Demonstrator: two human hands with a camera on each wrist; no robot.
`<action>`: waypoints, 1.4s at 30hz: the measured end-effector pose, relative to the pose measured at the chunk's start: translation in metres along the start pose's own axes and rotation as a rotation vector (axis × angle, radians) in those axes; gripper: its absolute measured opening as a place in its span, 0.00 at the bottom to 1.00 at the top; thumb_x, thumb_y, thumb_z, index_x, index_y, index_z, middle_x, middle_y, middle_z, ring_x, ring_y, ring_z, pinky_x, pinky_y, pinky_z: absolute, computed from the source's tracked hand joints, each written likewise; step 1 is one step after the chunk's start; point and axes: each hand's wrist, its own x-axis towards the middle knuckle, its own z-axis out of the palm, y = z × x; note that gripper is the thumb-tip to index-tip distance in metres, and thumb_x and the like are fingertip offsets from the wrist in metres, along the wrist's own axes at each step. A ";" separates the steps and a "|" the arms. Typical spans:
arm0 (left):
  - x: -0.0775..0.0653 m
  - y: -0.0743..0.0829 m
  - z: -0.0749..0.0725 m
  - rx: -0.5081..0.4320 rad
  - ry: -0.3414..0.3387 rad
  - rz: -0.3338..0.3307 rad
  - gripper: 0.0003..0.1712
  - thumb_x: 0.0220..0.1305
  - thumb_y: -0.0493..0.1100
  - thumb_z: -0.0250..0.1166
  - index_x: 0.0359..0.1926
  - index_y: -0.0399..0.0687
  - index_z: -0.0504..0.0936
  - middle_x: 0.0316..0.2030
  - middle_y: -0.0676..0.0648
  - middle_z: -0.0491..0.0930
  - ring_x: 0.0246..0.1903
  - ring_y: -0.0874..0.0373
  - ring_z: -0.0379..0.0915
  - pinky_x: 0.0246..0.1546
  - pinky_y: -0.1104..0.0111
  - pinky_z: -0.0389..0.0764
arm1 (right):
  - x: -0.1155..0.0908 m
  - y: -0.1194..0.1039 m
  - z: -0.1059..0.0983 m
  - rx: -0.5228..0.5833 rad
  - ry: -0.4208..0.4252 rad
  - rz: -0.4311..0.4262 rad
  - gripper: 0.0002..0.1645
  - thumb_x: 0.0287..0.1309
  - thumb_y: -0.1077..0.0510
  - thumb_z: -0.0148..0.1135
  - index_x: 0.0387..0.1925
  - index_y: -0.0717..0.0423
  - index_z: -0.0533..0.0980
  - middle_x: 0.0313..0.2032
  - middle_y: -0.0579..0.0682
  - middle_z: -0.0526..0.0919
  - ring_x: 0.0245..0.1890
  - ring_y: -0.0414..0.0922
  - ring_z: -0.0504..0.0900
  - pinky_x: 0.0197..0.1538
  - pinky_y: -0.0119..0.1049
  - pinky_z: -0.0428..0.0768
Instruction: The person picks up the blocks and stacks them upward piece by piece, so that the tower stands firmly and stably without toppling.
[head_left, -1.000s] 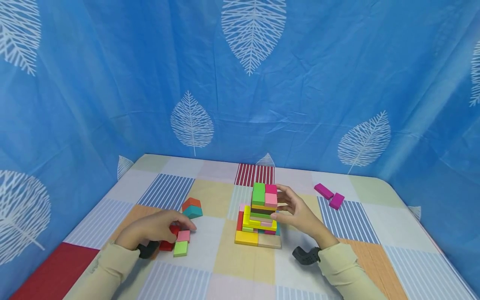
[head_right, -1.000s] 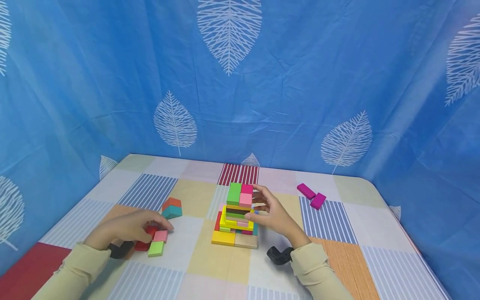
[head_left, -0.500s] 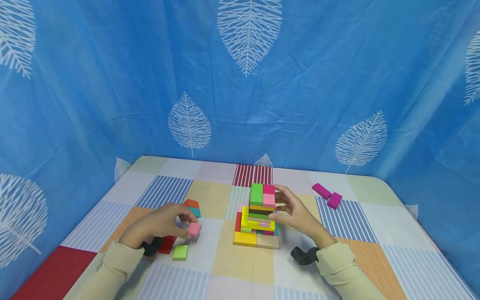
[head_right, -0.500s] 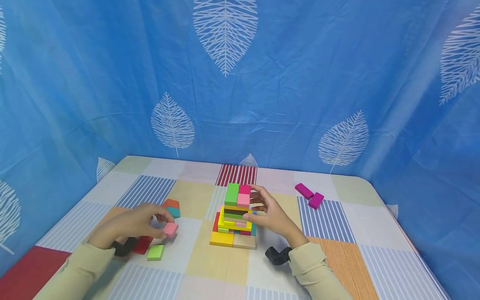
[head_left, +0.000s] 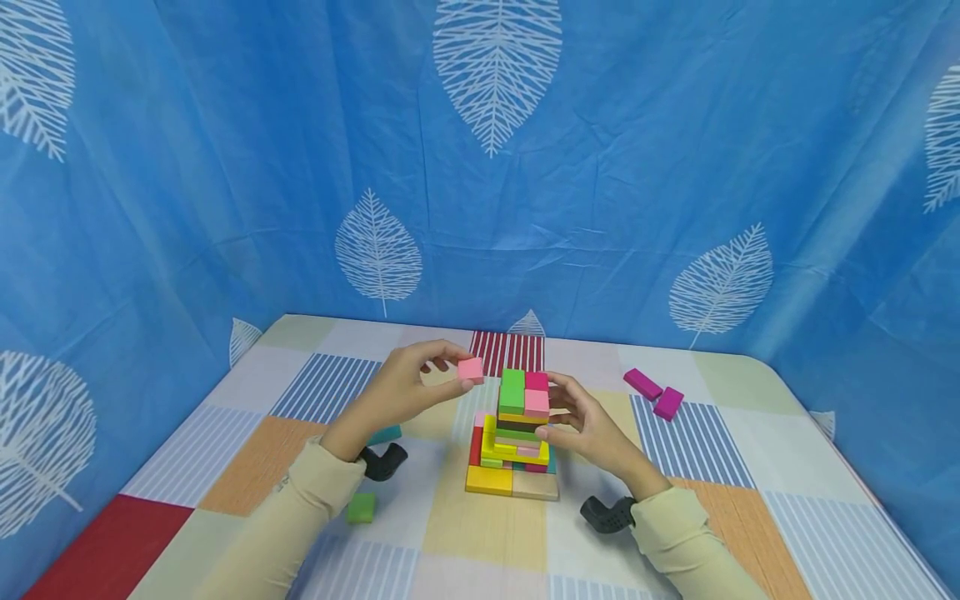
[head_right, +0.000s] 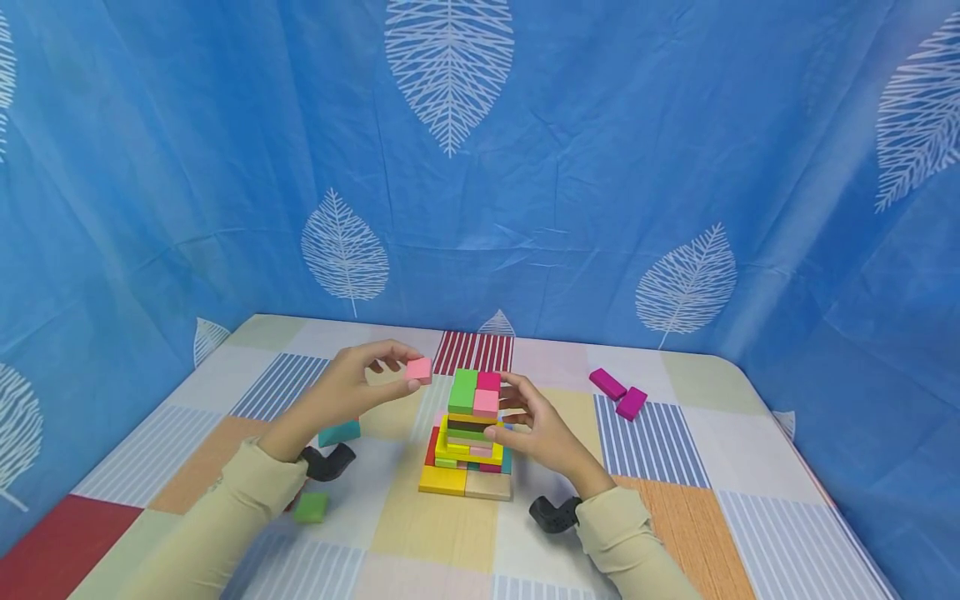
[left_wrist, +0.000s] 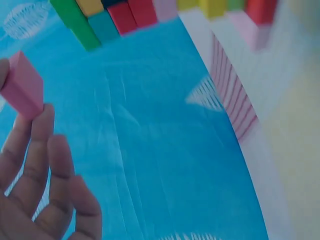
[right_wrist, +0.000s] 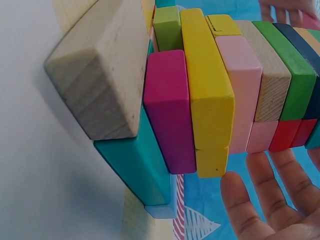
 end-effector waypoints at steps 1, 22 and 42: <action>0.004 0.003 0.004 -0.016 0.001 -0.012 0.21 0.70 0.45 0.76 0.60 0.43 0.87 0.52 0.47 0.87 0.50 0.49 0.77 0.50 0.59 0.82 | 0.000 0.000 0.000 0.000 0.001 0.000 0.46 0.68 0.60 0.72 0.78 0.69 0.60 0.65 0.70 0.75 0.62 0.65 0.77 0.63 0.29 0.80; 0.041 0.005 0.047 -0.117 -0.097 -0.132 0.23 0.70 0.45 0.76 0.62 0.44 0.85 0.51 0.46 0.85 0.55 0.44 0.78 0.51 0.61 0.85 | 0.000 0.000 0.000 0.005 -0.008 0.000 0.45 0.70 0.59 0.72 0.79 0.68 0.60 0.66 0.70 0.75 0.63 0.65 0.78 0.63 0.29 0.79; -0.003 -0.016 -0.001 -0.059 -0.150 -0.024 0.22 0.76 0.42 0.69 0.65 0.40 0.83 0.59 0.41 0.85 0.55 0.45 0.79 0.56 0.53 0.79 | -0.001 0.002 -0.001 0.001 0.000 0.007 0.46 0.69 0.58 0.72 0.79 0.68 0.60 0.65 0.68 0.75 0.62 0.63 0.78 0.64 0.31 0.80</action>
